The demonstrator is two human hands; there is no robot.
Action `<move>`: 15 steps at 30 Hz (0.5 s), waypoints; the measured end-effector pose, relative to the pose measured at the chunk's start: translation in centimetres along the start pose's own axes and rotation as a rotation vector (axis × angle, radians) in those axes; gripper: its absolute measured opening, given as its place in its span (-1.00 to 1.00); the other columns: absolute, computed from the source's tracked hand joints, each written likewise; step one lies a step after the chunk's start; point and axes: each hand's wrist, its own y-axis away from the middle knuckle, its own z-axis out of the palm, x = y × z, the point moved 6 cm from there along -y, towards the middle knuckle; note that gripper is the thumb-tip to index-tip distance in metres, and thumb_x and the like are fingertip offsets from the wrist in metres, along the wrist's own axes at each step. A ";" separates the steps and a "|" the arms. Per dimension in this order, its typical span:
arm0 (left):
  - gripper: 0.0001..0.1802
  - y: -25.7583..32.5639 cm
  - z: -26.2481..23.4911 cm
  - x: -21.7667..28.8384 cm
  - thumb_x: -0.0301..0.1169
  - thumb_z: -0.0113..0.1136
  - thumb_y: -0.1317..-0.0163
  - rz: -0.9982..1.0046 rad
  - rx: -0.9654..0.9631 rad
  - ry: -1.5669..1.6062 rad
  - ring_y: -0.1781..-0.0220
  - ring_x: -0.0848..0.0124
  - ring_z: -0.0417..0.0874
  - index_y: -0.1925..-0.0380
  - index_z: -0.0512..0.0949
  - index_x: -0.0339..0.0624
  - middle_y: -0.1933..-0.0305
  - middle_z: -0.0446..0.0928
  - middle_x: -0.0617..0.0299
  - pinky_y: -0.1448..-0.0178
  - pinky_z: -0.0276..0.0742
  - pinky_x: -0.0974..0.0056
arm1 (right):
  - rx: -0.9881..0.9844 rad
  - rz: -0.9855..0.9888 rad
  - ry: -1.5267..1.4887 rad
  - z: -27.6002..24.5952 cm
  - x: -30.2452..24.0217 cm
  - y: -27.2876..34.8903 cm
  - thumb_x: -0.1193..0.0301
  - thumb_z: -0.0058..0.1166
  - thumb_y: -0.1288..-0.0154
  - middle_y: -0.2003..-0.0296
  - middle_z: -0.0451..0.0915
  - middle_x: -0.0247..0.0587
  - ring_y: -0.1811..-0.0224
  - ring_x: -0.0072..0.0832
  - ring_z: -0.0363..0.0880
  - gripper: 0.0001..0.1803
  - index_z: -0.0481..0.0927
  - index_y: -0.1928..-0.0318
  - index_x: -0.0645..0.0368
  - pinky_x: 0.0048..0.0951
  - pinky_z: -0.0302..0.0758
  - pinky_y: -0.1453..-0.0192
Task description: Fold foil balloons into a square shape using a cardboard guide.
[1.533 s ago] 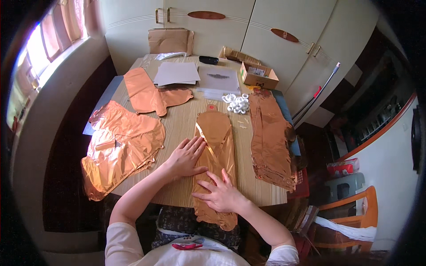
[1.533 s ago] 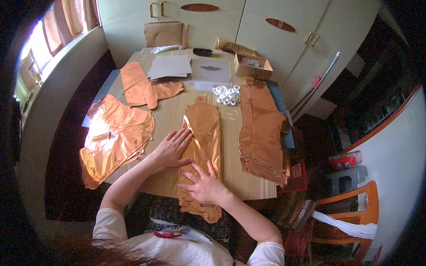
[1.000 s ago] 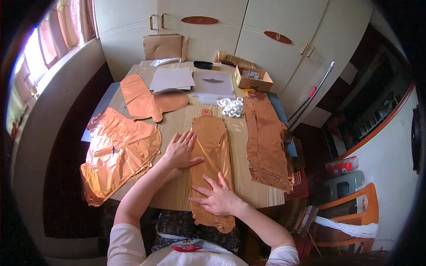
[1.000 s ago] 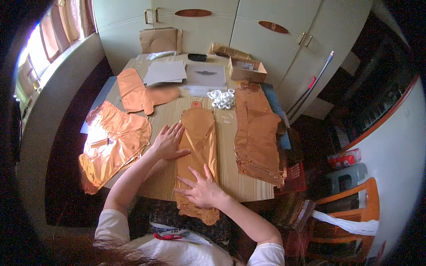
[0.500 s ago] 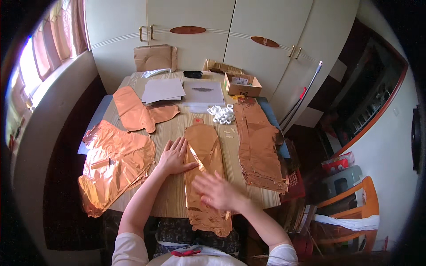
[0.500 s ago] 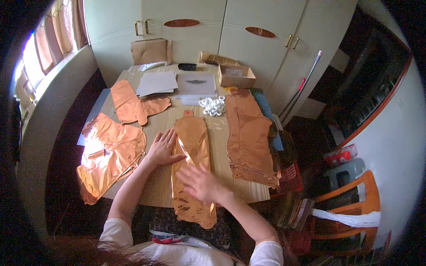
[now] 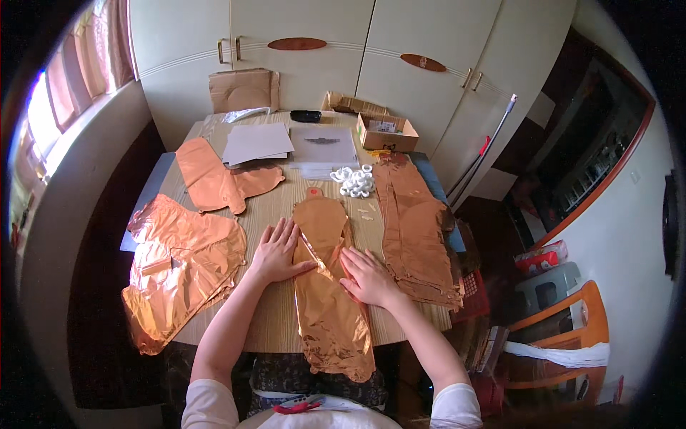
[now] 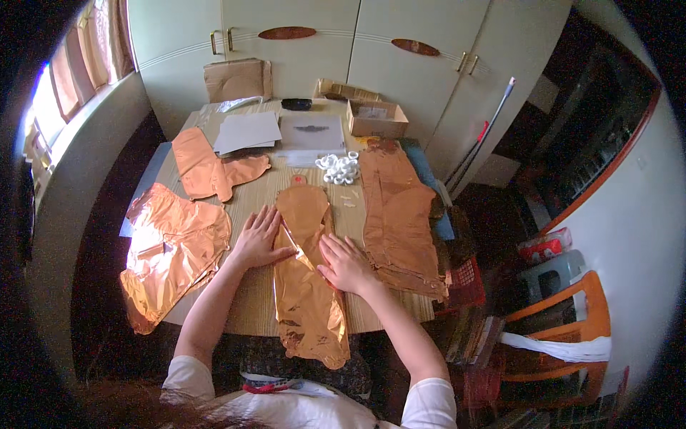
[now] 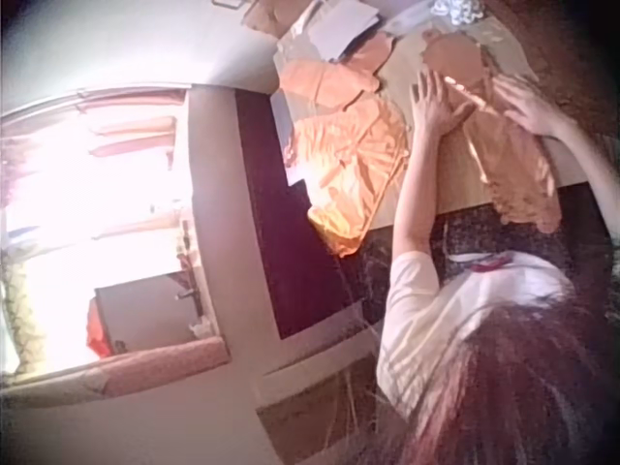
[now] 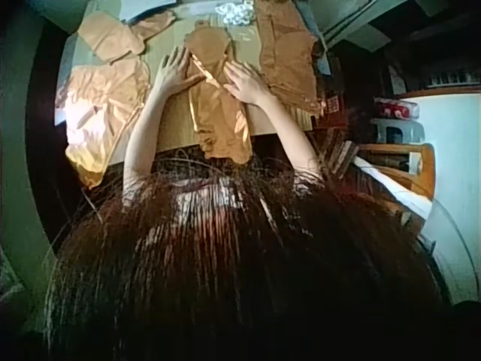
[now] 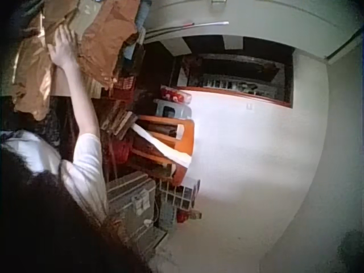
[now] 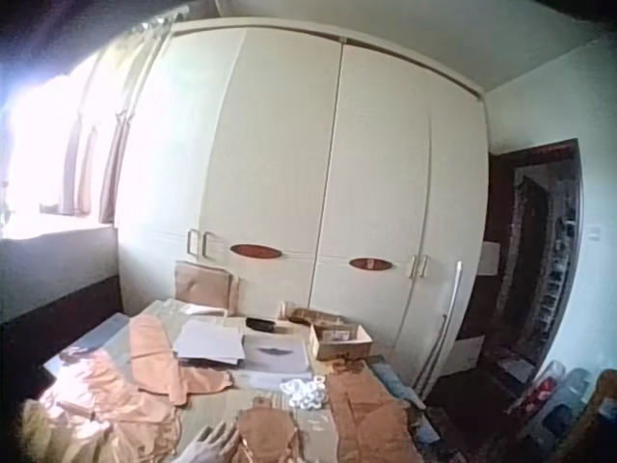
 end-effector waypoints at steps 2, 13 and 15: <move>0.12 0.1 -0.3 0.1 0.39 -0.10 -0.16 -0.001 0.046 0.003 -0.57 0.06 -0.07 -0.39 0.08 -0.41 -0.49 0.06 -0.13 -0.56 -0.16 -0.02 | 0.013 -0.007 0.003 0.1 0.0 -0.1 0.07 -0.06 -0.38 -0.39 0.21 -0.03 -0.48 -0.20 0.09 -0.32 0.28 -0.33 0.28 -0.07 -0.05 -0.54; 0.15 2.2 0.7 6.1 0.43 -0.20 -0.18 0.223 -0.025 0.042 -0.56 -0.02 -0.05 -0.36 0.08 -0.50 -0.46 0.07 -0.23 -0.56 -0.17 -0.03 | 0.094 0.050 -0.187 -0.5 1.0 -1.3 0.14 -0.04 -0.38 -0.35 0.28 0.00 -0.44 -0.17 0.16 -0.39 0.35 -0.29 0.30 -0.10 0.05 -0.51; 0.16 2.1 0.8 6.1 0.45 -0.25 -0.18 0.220 -0.019 0.065 -0.56 -0.02 -0.05 -0.36 0.09 -0.49 -0.47 0.07 -0.22 -0.56 -0.19 -0.05 | 0.125 0.079 -0.193 -0.6 1.9 -2.6 0.15 -0.04 -0.38 -0.33 0.30 0.02 -0.43 -0.17 0.19 -0.40 0.35 -0.28 0.31 -0.11 0.07 -0.50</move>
